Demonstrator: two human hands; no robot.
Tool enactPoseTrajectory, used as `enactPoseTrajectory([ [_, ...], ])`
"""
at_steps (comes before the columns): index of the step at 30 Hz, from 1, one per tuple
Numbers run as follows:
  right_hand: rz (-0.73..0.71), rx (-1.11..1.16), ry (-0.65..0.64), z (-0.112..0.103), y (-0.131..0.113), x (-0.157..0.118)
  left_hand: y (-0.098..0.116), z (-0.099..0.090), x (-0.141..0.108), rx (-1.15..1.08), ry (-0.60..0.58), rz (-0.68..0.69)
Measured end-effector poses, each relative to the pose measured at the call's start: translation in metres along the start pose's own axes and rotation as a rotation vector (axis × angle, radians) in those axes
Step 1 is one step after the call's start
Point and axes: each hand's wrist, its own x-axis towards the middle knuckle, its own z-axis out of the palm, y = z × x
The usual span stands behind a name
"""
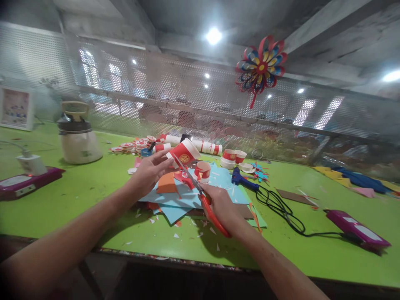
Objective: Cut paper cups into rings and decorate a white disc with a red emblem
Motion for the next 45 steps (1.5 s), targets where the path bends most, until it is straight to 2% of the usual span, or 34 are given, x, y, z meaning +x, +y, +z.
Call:
enactPoseTrajectory([
  [9,-0.006,0.079,-0.015,0.003,0.008,0.002,0.003,-0.003,0.003,-0.083,0.003,-0.049],
  [23,-0.005,0.012,-0.032,0.001,0.007,0.001,0.001,-0.003,0.000,-0.046,-0.001,-0.070],
  [33,0.001,0.037,-0.046,0.003,0.012,0.002,-0.004,-0.009,0.005,0.013,0.053,-0.007],
  [39,0.009,0.038,-0.042,0.005,0.013,0.002,-0.003,-0.003,0.002,0.121,0.045,0.044],
  [45,0.016,0.024,-0.034,0.006,0.011,0.001,-0.002,-0.001,-0.001,0.125,0.052,0.048],
])
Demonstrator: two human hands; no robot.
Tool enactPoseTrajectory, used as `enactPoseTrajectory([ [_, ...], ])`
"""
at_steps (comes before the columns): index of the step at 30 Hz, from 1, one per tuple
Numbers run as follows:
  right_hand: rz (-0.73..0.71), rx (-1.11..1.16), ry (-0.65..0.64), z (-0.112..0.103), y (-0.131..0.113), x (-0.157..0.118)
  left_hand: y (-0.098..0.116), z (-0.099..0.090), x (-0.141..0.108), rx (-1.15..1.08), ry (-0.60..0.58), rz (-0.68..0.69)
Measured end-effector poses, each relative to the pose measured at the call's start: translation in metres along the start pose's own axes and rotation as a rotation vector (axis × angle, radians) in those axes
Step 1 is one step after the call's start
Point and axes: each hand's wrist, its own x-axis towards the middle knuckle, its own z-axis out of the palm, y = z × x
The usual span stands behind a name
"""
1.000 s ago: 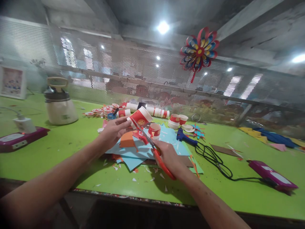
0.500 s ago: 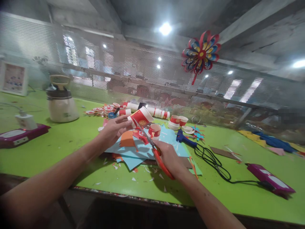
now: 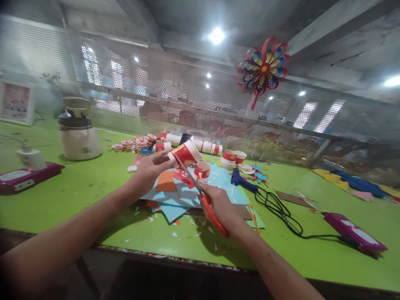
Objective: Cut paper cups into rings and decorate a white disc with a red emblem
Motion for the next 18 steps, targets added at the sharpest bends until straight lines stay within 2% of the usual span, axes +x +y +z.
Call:
enactPoseTrajectory([
  [9,0.006,-0.002,0.015,0.0039,0.0036,-0.0013,0.0010,-0.0056,0.0040,-0.165,0.008,-0.095],
  [18,0.000,0.004,-0.012,0.0035,0.0064,0.0015,-0.0024,-0.0033,0.0034,-0.198,-0.004,-0.112],
])
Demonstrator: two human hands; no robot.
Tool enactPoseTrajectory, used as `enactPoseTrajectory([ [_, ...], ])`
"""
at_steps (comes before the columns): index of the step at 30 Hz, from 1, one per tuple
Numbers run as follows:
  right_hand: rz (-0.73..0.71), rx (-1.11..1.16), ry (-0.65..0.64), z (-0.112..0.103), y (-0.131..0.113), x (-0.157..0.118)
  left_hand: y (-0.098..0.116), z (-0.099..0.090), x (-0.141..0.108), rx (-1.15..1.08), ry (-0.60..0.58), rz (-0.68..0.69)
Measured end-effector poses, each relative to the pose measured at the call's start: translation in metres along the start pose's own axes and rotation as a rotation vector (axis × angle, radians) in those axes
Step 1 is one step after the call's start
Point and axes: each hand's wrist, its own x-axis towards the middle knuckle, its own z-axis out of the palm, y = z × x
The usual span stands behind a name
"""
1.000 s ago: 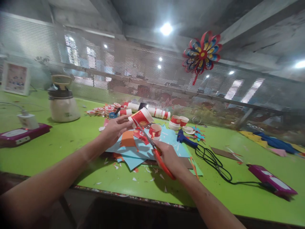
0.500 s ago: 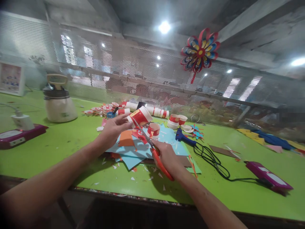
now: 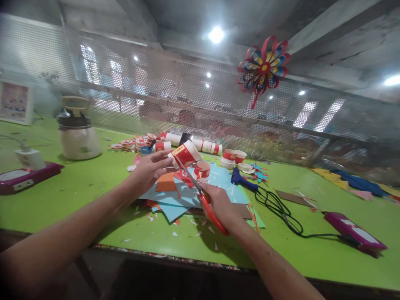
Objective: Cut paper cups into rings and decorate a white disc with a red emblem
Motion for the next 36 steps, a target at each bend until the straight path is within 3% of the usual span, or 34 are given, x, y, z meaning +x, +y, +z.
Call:
enactPoseTrajectory([
  [21,0.005,0.019,-0.001,-0.0014,-0.0041,0.0011,0.0013,0.0004,0.0008,-0.004,0.081,-0.001],
  [36,0.010,-0.022,0.015,0.0014,-0.0002,-0.0034,-0.0012,0.0021,-0.0013,-0.054,0.035,-0.028],
])
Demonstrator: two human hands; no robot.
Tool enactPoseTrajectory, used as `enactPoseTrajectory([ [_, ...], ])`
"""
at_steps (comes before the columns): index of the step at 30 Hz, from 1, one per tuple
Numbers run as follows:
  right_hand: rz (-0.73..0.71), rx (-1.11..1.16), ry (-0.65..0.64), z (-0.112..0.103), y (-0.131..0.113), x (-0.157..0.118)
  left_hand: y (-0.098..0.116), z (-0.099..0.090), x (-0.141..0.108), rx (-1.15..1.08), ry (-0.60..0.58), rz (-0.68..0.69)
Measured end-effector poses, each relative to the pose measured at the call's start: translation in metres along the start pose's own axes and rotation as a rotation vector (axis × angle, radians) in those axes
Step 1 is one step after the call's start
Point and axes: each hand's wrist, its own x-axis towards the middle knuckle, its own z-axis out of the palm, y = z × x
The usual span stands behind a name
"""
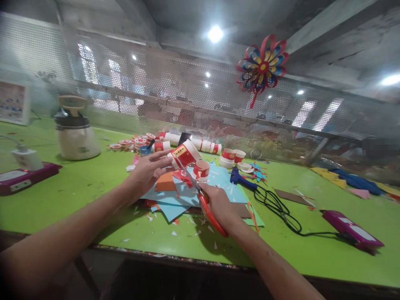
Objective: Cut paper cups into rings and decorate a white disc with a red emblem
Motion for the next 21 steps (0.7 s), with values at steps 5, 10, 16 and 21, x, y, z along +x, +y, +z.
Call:
enactPoseTrajectory([
  [5,-0.008,-0.018,0.005,0.0008,-0.0008,0.0009,0.0007,-0.0005,0.0022,-0.010,-0.034,-0.045],
  [10,-0.020,-0.001,0.003,0.0004,-0.0012,0.0004,0.0028,-0.0063,0.0054,-0.004,-0.057,-0.135],
  [16,-0.009,0.012,-0.006,-0.0013,-0.0007,0.0023,0.0034,-0.0086,0.0061,-0.012,-0.056,-0.132],
  [21,-0.001,0.010,-0.015,-0.0036,-0.0041,0.0021,-0.0002,-0.0087,0.0065,-0.015,-0.047,-0.119],
])
